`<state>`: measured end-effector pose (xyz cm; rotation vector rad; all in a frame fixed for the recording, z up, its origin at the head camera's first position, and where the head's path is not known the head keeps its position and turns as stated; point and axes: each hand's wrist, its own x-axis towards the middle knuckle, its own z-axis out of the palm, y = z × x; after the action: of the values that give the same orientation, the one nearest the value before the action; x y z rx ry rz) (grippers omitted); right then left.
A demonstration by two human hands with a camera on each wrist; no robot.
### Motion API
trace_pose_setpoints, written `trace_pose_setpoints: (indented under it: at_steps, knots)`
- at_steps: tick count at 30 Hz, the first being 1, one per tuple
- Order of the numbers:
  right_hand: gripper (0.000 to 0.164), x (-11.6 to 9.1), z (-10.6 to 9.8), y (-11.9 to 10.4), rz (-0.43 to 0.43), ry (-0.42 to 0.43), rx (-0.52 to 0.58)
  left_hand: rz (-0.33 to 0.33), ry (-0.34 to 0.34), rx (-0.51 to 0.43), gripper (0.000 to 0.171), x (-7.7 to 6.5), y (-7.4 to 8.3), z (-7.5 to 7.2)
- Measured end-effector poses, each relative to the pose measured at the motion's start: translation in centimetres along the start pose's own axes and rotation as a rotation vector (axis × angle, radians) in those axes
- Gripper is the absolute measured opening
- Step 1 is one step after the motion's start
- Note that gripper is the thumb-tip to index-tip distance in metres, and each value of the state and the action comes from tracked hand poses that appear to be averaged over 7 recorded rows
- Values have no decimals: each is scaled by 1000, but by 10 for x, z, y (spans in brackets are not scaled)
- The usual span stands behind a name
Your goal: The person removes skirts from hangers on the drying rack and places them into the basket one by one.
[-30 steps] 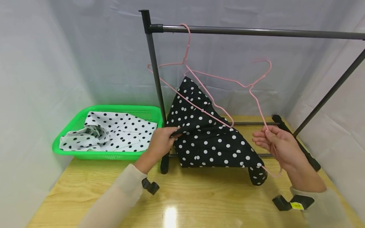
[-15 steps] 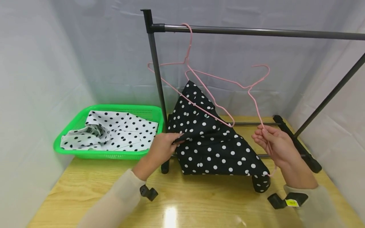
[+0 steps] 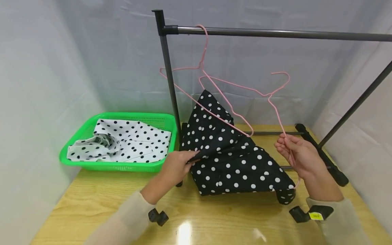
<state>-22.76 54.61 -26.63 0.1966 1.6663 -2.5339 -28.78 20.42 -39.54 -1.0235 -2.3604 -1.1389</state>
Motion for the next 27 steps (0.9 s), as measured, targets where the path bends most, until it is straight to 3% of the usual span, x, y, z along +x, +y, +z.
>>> trace_pose_setpoints:
  at_steps: [15, 21, 27]
  knots:
    - [26, 4, 4, -3, 39, 56, 36, 51, -29, 10, 29, -10, 10, 2]
    - [20, 8, 7, -4, 39, 76, 8, 38, -48, 38, 27, -12, 20, -3]
    - [23, 10, 7, -6, 36, 94, 12, 74, -93, 27, 24, -11, 34, -7]
